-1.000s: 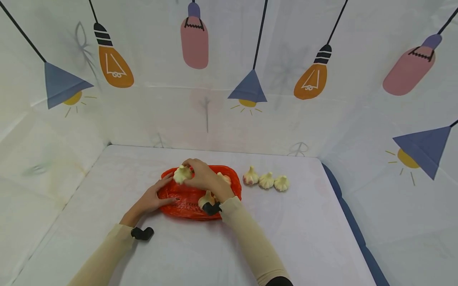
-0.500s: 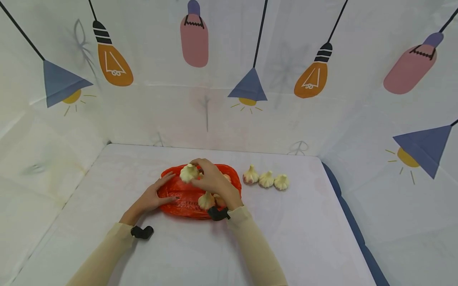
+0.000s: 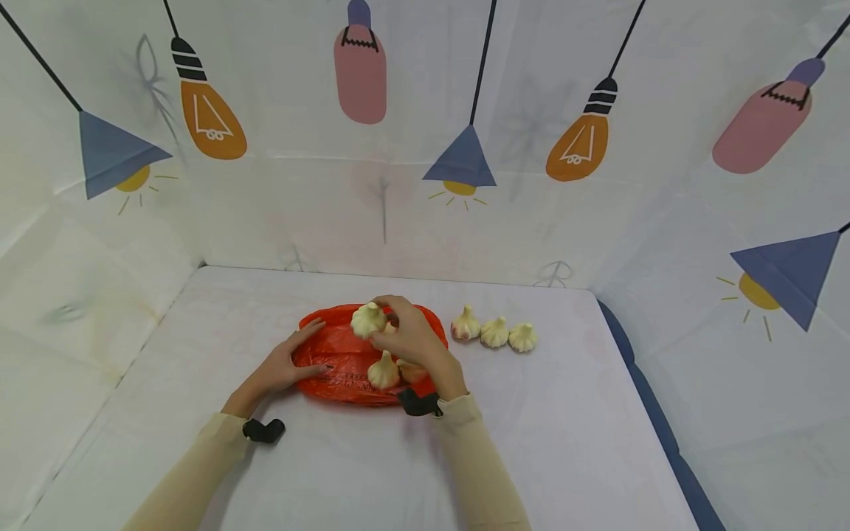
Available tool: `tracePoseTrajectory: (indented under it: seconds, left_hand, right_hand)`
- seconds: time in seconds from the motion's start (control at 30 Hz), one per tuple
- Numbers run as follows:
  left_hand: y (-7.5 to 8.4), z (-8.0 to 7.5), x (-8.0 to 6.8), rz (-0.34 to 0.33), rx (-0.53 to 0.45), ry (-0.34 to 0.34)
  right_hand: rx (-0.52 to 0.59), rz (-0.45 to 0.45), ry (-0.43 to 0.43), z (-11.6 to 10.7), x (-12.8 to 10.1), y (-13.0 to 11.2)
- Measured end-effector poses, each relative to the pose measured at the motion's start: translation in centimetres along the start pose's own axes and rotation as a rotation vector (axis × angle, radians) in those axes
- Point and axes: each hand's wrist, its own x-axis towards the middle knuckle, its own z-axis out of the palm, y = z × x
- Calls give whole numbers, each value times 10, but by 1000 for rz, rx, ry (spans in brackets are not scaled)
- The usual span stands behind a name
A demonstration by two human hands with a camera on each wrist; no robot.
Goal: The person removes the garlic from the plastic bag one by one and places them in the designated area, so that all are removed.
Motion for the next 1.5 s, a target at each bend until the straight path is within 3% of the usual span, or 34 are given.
tracePoseTrajectory:
  seconds: [0.43,0.87,1.5]
  left_hand:
    - [-1,0,0,-1,5,-5]
    - [-2,2,2,-17,-5,5]
    - [-2,2,2,16,14,7]
  right_hand:
    - [35,50,33,-22,-10,6]
    - [2,78,91,-45,-23,12]
    - [-10,122,199,-80,-47,32]
